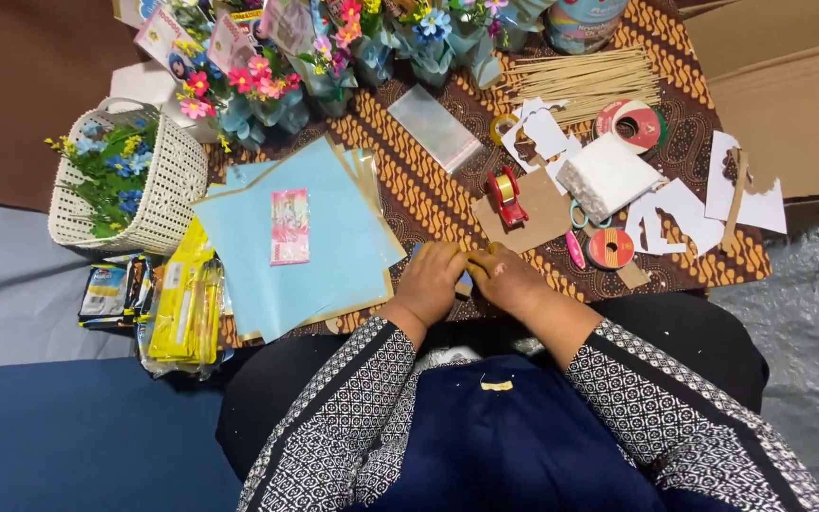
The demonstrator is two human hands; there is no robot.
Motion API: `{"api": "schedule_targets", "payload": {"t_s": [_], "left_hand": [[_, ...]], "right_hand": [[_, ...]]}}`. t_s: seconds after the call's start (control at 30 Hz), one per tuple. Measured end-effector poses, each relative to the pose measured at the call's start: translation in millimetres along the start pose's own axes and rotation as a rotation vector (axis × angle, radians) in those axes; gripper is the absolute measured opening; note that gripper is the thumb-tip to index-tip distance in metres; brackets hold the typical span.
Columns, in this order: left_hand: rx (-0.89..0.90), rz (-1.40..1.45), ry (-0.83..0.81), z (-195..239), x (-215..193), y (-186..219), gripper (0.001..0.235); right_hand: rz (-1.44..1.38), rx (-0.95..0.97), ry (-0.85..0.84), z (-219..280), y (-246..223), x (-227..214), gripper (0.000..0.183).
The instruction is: Assembling a base for a floral arrangement by wrapping a foam block in cardboard and securing it with tape.
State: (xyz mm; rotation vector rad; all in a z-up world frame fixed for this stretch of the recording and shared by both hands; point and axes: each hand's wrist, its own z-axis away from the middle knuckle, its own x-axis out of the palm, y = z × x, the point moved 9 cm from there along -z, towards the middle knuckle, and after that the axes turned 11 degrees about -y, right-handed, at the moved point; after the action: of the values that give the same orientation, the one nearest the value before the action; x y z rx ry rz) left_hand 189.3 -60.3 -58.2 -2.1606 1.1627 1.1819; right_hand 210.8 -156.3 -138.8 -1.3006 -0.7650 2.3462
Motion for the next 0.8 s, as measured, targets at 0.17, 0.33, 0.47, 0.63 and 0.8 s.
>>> {"api": "schedule_targets", "payload": {"t_s": [0.17, 0.33, 0.47, 0.63, 0.8], "left_hand": [[-0.004, 0.009, -0.013, 7, 11, -2, 0.023], [-0.006, 0.007, 0.014, 7, 17, -4, 0.023], [-0.04, -0.014, 0.018, 8, 16, -4, 0.018], [-0.062, -0.026, 0.018, 12, 21, -6, 0.014], [-0.061, -0.03, 0.027, 11, 20, -7, 0.012]], "right_hand": [[0.003, -0.054, -0.006, -7, 20, 24, 0.042], [0.005, -0.12, 0.068, 11, -1, 19, 0.046], [0.049, -0.325, 0.343, 33, -14, 2, 0.043], [0.205, -0.593, 0.454, 44, -27, 11, 0.043], [0.333, -0.673, 0.652, 48, -38, 12, 0.027]]}}
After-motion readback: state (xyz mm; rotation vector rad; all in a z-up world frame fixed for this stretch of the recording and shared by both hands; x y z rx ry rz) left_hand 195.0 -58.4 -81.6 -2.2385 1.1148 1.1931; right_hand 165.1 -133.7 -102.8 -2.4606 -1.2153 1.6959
